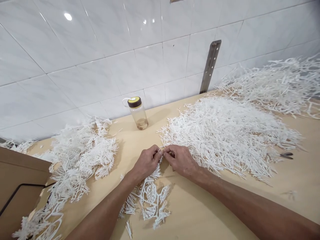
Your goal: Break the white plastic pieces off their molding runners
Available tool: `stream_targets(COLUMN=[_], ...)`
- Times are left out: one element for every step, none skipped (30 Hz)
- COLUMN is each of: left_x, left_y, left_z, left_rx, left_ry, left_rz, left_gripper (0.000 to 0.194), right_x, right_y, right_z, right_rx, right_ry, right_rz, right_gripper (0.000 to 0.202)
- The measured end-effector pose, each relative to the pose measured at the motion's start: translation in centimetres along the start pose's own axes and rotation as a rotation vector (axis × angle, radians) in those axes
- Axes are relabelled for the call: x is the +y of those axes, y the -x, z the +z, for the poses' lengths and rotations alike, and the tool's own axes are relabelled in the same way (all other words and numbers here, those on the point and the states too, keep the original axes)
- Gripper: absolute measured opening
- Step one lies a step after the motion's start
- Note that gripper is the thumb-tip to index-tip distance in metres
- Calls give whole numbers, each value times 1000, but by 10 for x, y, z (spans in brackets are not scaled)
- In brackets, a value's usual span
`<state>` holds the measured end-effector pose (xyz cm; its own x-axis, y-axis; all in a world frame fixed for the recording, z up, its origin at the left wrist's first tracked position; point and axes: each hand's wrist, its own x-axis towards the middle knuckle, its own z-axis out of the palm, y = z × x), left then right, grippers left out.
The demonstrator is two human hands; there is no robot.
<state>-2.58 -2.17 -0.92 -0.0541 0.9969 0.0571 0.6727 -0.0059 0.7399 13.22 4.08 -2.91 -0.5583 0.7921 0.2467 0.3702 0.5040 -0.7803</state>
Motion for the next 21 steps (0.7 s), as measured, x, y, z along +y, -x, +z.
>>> stream_targets(left_x=[-1, -1, -2, -3, -3, -3, -3, -3, -3, -2, -2, -2, -2, -2, -1, -1, 0, 1, 2, 2, 3], left_y=[0, 0, 0, 0, 0, 0, 1, 1, 1, 1, 1, 2, 2, 3, 3, 4, 5, 6, 6, 6, 5], left_z=[-1, -2, -3, -3, -4, -4, -4, -4, -3, -2, 0, 1, 2, 3, 4, 4, 5, 5, 5, 5, 5], left_rx=[-1, 3, 5, 5, 1, 0, 3, 11, 23, 40, 56, 70, 82, 93, 99, 100, 99, 105, 112, 117, 119], left_ry=[6, 12, 18, 25, 29, 31, 31, 31, 32, 31, 29, 25, 25, 28, 36, 50, 67, 90, 126, 178, 244], left_rz=[14, 29, 44, 58, 70, 81, 89, 96, 102, 107, 111, 115, 117, 118, 119, 121, 121, 119, 110, 90, 57], left_gripper=[32, 32, 33, 33, 33, 32, 32, 31, 31, 30, 30, 30, 30, 30, 30, 29, 29, 28, 28, 28, 30], right_x=[0, 1, 1, 1, 2, 2, 2, 2, 3, 3, 3, 3, 3, 4, 4, 5, 6, 7, 8, 8, 9], right_y=[0, 0, 1, 1, 1, 1, 2, 2, 3, 3, 4, 5, 5, 5, 4, 3, 2, 1, 0, -1, -2], right_z=[0, 1, 1, 1, 2, 2, 2, 3, 3, 4, 4, 5, 6, 8, 9, 10, 11, 12, 12, 11, 11], right_rx=[4, 6, 4, 1, -4, -5, -4, -1, 4, 8, 14, 20, 26, 37, 55, 83, 115, 150, 180, 200, 206], right_ry=[5, 12, 18, 21, 20, 18, 16, 14, 12, 12, 12, 15, 21, 30, 42, 54, 65, 75, 78, 72, 55], right_rz=[-14, -30, -43, -52, -58, -60, -59, -59, -59, -58, -58, -58, -58, -55, -47, -30, -5, 17, 31, 35, 31], right_gripper=[19, 19, 19, 19, 20, 20, 20, 19, 18, 17, 16, 15, 13, 12, 11, 10, 10, 10, 11, 11, 12])
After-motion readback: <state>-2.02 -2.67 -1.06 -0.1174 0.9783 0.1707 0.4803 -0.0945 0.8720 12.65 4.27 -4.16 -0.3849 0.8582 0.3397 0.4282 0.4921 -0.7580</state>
